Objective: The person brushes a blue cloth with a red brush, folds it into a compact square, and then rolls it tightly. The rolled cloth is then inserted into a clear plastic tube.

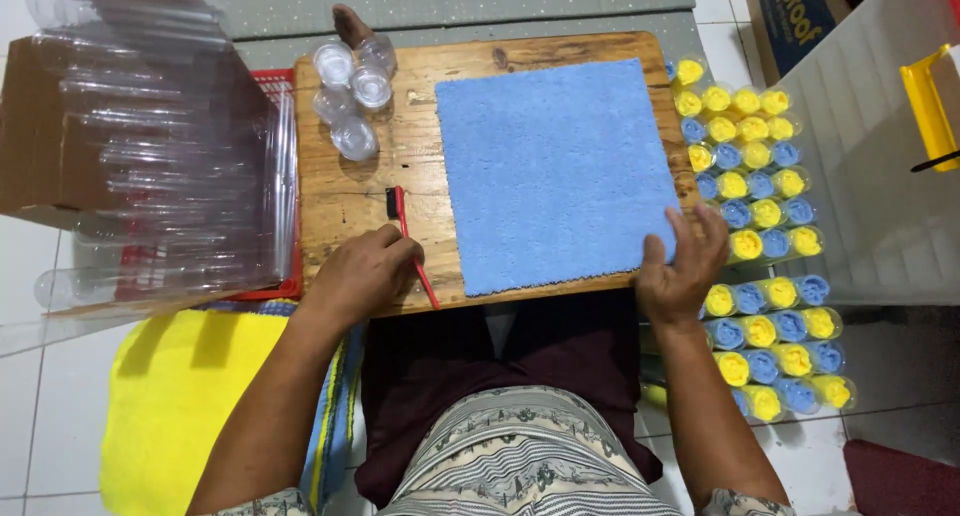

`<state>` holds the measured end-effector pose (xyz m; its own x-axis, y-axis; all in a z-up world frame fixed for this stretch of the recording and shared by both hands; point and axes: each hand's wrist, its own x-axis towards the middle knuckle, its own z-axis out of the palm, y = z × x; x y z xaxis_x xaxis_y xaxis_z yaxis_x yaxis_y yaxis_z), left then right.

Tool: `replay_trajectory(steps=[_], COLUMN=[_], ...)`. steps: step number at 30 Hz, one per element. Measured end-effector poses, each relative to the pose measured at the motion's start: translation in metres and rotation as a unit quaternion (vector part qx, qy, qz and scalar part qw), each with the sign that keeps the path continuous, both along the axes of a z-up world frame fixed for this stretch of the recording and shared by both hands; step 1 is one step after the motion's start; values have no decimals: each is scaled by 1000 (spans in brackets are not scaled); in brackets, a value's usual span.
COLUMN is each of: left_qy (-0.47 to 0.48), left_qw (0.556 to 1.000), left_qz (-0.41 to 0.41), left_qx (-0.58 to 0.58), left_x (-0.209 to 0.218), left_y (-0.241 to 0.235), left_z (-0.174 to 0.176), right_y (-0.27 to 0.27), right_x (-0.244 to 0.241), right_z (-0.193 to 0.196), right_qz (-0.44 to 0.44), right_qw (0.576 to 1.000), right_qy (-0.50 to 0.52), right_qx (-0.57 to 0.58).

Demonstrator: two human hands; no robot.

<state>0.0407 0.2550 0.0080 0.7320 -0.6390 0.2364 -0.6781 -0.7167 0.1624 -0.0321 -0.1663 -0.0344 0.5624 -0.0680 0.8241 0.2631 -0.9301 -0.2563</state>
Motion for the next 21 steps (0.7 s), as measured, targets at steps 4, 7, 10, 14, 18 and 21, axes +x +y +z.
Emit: replay_trajectory(steps=[4,7,10,14,18,21], left_qy=[-114,-139,-151,-204,-215,-217], left_qw=[992,986,981,973,970,968], left_qz=[-49,-93,-120,-110,-104,-104], left_qx=[11,6,6,0,-40,-73], left_x=[-3,-19,-50,-67,-81,-88], left_y=[-3,-16,-45,-77,-104,-118], left_z=[4,4,18,4,-6,0], right_y=[65,122,149,136,122,114], right_x=[-37,-56,-59,-59,-70,-79], right_z=[10,38,79,53,51,45], right_qz=[87,267,332,288,258,247], right_qw=[993,923,840,836,848,834], right_qy=[57,227,375,427,433,447], right_qx=[60,160,210,187,162,208])
